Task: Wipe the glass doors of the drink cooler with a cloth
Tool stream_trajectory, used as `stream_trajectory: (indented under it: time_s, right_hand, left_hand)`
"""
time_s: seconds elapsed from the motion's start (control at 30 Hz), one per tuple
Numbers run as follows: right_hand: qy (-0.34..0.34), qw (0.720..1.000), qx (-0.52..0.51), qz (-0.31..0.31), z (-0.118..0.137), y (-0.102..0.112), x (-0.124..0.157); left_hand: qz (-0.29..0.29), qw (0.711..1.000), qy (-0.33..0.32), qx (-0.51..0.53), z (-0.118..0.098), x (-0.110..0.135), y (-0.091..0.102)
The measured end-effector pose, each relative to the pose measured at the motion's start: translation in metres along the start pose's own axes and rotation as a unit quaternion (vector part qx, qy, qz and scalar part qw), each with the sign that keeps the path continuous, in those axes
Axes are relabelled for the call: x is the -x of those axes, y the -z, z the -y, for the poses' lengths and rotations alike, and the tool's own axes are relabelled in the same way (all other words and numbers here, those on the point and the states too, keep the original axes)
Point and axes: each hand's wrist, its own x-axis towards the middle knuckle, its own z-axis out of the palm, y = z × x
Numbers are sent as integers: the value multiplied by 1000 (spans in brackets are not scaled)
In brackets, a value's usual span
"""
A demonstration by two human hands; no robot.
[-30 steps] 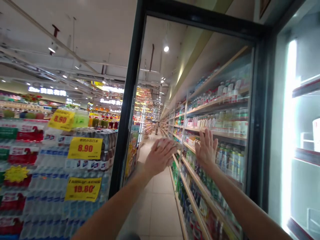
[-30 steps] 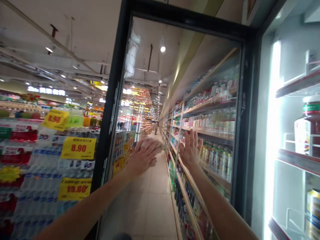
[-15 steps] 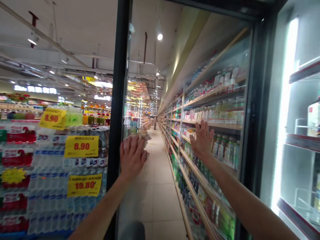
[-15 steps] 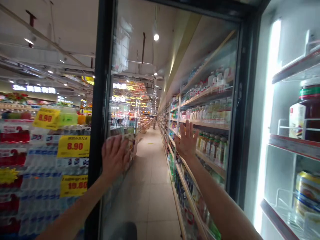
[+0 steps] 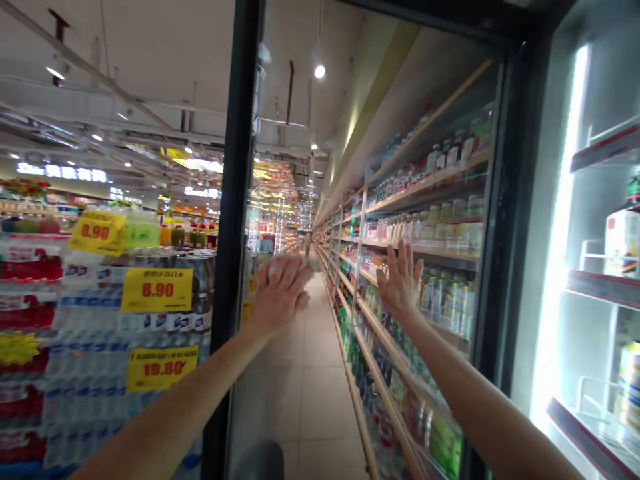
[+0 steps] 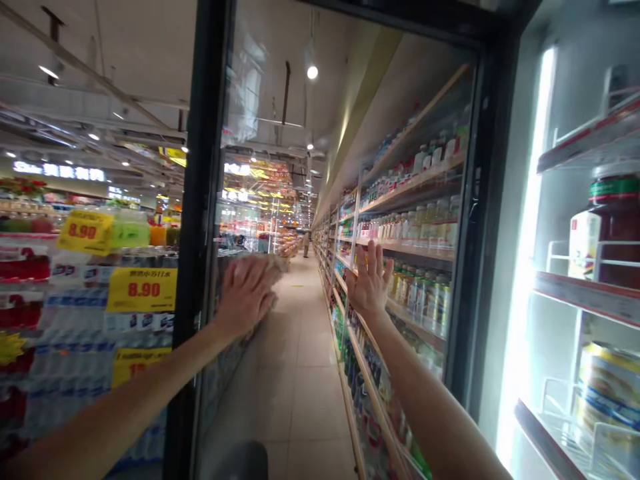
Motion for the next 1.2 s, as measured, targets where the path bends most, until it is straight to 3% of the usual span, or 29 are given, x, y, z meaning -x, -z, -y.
stream_trajectory:
  time_s: [0.07, 0.1, 0.17, 0.27, 0.3, 0.33, 0.47, 0.5, 0.53, 0.67, 0.73, 0.8, 0.9, 0.97, 1.0, 1.13, 1.2]
  right_hand:
    - [2, 1000, -2, -6, 0, 0, 0]
    - [2, 1000, -2, -9, 0, 0, 0]
    - [2, 1000, -1, -11, 0, 1, 0]
    - [-2, 1000, 0, -13, 0, 1, 0]
    - [-3, 1000, -1, -16, 0, 1, 0]
    - [-3, 1000, -2, -17, 0, 1, 0]
    - [-2, 1000, -6, -15, -1, 2, 1]
    - [-2, 1000, -5, -12, -1, 2, 1]
    - [-1, 1000, -4, -9, -1, 2, 1]
    - [2, 1000, 3, -15, -1, 2, 1]
    - [1, 1000, 1, -21, -2, 2, 1]
    - [0, 1000, -4, -25, -2, 1, 1]
    - [1, 1000, -9, -29, -4, 0, 2]
    - [4, 1000, -11, -29, -4, -1, 2]
    - [4, 1000, -12, -29, -5, -1, 2]
    - [0, 999, -22, -31, -4, 0, 2]
    - [-1, 999, -27, -34, -4, 0, 2]
  left_hand:
    - [36, 986, -155, 41, -9, 14, -1]
    - [42, 977, -202, 56, -11, 19, -1]
    - [29, 981, -184, 53, -11, 19, 0]
    - [-8, 1000, 1, 1, -5, 4, 3]
    - [-12, 999, 34, -9, -6, 0, 4]
    - [-10, 999, 33, -8, -8, -1, 4]
    - [21, 986, -160, 42, -19, 5, 3]
    - [22, 985, -164, 47, -17, 3, 3]
    - [18, 990, -131, 44, -13, -3, 3]
    - [-38, 993, 111, 13, 6, -49, 5]
    - [-46, 990, 135, 10, 0, -65, 3]
    - [-27, 998, 54, 24, -19, -68, -1]
    - [12, 984, -164, 62, -47, -64, -7]
    - [22, 974, -215, 72, -50, -70, -8]
    - [22, 979, -189, 70, -46, -78, -7]
    - [-6, 998, 43, 35, -25, -110, -1]
    - [3, 999, 21, 39, -29, -113, -1]
